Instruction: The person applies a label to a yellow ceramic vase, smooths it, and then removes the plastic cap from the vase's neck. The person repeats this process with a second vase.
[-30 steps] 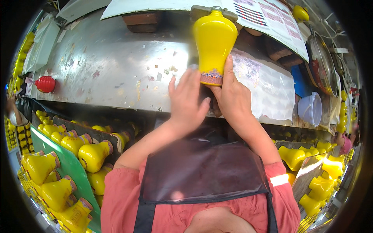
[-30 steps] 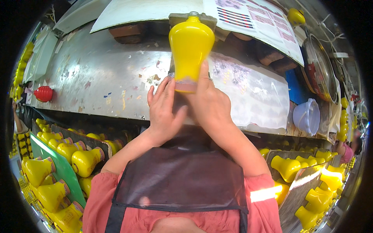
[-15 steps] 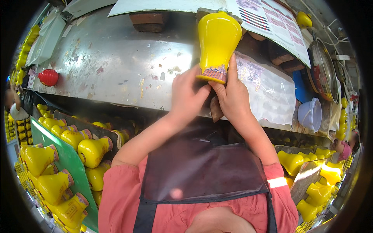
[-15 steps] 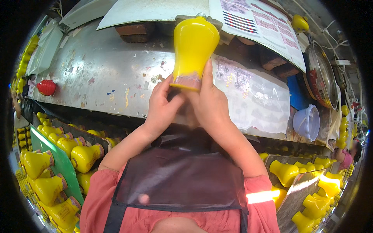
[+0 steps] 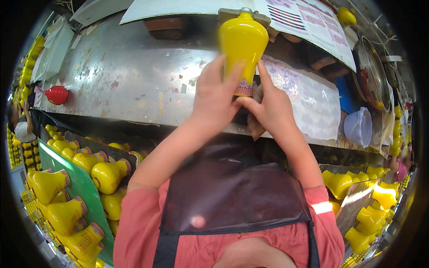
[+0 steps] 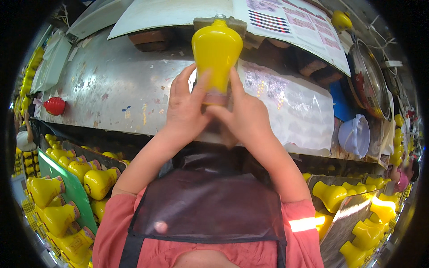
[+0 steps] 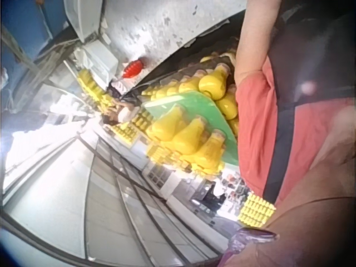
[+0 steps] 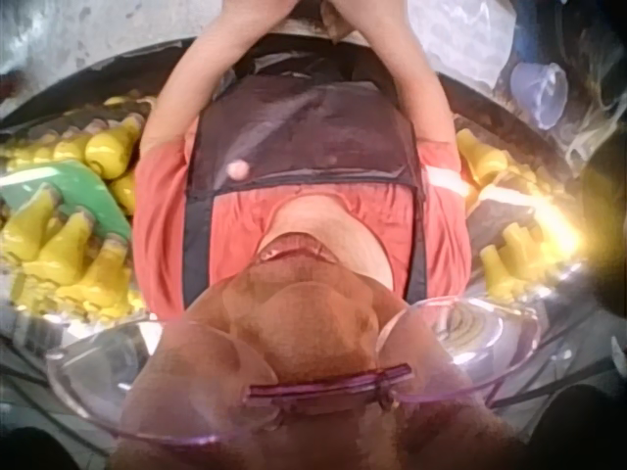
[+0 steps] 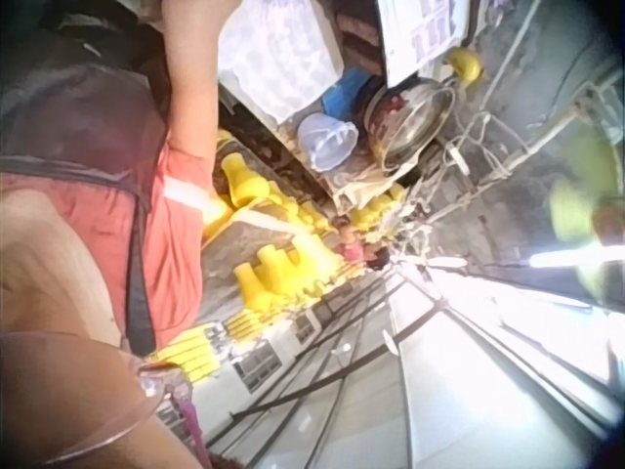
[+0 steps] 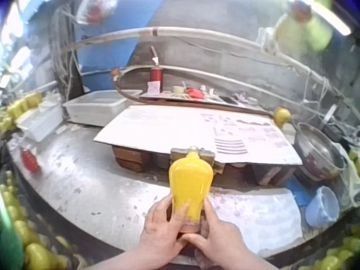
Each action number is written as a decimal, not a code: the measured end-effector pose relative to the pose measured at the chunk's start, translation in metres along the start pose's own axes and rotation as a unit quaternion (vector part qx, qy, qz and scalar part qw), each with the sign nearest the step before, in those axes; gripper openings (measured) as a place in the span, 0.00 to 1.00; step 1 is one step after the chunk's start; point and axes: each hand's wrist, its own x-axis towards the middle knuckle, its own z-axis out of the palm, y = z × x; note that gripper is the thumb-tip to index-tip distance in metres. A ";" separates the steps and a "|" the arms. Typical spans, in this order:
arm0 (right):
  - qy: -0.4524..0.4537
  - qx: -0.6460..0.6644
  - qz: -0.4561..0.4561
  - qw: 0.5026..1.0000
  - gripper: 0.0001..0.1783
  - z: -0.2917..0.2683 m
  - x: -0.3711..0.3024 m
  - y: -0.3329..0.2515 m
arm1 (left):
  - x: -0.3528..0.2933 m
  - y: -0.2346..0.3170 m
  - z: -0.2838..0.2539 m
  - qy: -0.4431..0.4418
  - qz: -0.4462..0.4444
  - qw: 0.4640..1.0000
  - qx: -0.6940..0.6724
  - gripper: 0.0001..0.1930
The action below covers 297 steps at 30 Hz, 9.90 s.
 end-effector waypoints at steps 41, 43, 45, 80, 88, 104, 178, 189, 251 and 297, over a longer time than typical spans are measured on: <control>0.050 0.268 0.087 0.958 0.27 0.019 0.002 0.023 | -0.007 -0.021 0.025 -0.011 -0.159 0.924 -0.346 0.36; 0.048 0.223 0.038 0.973 0.31 0.020 0.005 0.025 | -0.008 -0.022 0.026 -0.012 -0.161 0.929 -0.334 0.37; 0.013 0.304 0.076 0.950 0.30 0.018 0.009 0.028 | -0.009 -0.023 0.027 -0.013 -0.163 0.930 -0.330 0.37; 0.022 0.263 0.048 0.963 0.35 0.021 0.012 0.023 | -0.005 -0.029 0.025 -0.058 -0.145 0.942 -0.297 0.37; -0.013 0.311 0.055 0.949 0.35 0.013 0.012 0.023 | -0.004 -0.040 0.025 -0.083 -0.154 0.917 -0.359 0.35; 0.009 0.301 0.041 0.953 0.33 0.021 0.013 0.025 | -0.004 -0.030 0.030 -0.042 -0.141 0.944 -0.295 0.35; 0.193 -0.143 -0.341 0.909 0.19 -0.032 0.017 -0.017 | -0.012 -0.017 0.028 -0.012 -0.171 0.933 -0.316 0.45; 0.228 -0.073 -0.287 0.928 0.24 -0.018 0.001 0.017 | -0.014 -0.023 0.031 -0.010 -0.163 0.934 -0.318 0.44; 0.167 0.178 -0.050 0.969 0.14 0.015 -0.027 0.023 | -0.006 -0.029 0.014 -0.071 -0.132 0.935 -0.322 0.44; 0.198 0.004 -0.230 0.953 0.19 -0.010 0.002 0.034 | 0.000 -0.027 0.017 -0.043 -0.042 0.985 -0.163 0.53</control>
